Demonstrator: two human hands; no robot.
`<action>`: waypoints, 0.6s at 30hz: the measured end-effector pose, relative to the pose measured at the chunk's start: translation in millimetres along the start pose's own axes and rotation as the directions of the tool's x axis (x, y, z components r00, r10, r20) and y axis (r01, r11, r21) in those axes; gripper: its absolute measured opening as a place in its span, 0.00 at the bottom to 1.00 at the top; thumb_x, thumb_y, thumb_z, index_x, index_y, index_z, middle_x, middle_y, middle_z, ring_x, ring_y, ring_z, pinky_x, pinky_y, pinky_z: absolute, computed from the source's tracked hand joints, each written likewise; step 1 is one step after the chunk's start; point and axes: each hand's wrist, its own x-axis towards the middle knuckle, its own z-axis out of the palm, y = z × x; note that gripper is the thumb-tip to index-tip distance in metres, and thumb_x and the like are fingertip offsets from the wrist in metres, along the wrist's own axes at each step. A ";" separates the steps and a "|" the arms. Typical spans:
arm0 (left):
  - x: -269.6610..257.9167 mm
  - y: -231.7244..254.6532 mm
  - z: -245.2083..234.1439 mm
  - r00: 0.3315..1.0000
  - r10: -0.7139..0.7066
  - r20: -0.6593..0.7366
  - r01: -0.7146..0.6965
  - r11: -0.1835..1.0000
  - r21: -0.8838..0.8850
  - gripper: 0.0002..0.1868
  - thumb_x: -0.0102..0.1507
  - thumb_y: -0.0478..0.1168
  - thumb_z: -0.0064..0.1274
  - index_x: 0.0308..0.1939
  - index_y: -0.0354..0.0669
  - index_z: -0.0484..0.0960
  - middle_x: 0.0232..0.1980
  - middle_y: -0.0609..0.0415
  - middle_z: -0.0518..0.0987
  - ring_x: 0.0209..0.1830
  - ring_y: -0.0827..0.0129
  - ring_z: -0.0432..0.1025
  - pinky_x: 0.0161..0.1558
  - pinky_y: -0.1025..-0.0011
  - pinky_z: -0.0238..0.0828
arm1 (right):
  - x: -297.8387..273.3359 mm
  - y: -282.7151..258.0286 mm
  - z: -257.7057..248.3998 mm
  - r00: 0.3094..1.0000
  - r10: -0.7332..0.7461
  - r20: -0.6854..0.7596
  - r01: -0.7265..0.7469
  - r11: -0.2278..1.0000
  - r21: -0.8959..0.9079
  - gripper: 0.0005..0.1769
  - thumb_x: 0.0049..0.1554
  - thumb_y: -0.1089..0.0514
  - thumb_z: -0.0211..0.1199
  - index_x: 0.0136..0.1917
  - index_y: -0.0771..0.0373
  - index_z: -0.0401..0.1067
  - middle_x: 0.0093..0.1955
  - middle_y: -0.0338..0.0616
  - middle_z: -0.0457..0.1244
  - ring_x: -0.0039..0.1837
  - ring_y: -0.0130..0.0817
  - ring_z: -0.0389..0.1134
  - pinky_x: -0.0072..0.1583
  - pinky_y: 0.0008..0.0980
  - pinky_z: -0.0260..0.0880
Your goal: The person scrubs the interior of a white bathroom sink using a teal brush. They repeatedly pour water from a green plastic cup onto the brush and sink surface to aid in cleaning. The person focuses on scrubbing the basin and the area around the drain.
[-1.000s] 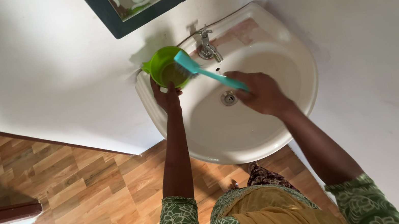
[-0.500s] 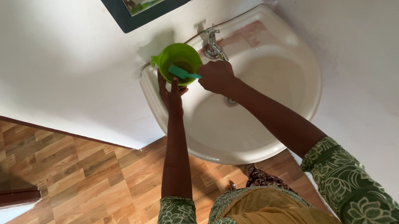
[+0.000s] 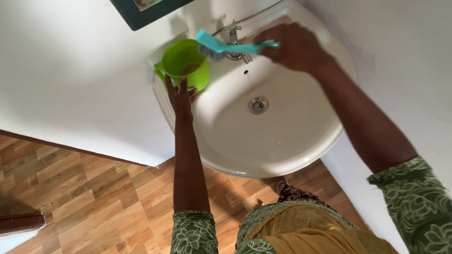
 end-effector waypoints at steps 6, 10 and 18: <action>-2.1 -3.2 -0.3 0.999 0.004 -0.048 -0.006 0.999 -0.040 0.45 0.67 0.51 0.55 0.82 0.55 0.46 0.76 0.32 0.61 0.34 0.62 0.79 0.35 0.68 0.82 | -43.1 20.7 -56.7 0.969 0.240 0.065 -0.231 0.966 -0.113 0.15 0.58 0.44 0.67 0.57 0.46 0.80 0.42 0.46 0.73 0.46 0.42 0.75 0.51 0.45 0.73; -28.5 -19.0 -2.1 0.987 0.115 -0.115 -0.114 0.993 0.012 0.36 0.70 0.48 0.54 0.78 0.48 0.55 0.73 0.36 0.67 0.37 0.64 0.82 0.33 0.70 0.81 | -55.4 68.1 -27.6 0.957 0.291 -0.006 -0.266 0.863 -0.430 0.16 0.53 0.45 0.72 0.52 0.49 0.81 0.46 0.49 0.72 0.49 0.51 0.74 0.48 0.50 0.72; -117.4 -29.4 -2.4 0.852 0.413 0.321 -0.519 0.746 0.417 0.17 0.71 0.38 0.52 0.64 0.40 0.76 0.64 0.46 0.77 0.39 0.64 0.81 0.40 0.69 0.79 | -65.2 119.9 53.3 0.851 0.406 0.332 -0.167 0.809 -0.563 0.10 0.53 0.50 0.68 0.48 0.52 0.81 0.48 0.45 0.74 0.51 0.46 0.77 0.51 0.46 0.74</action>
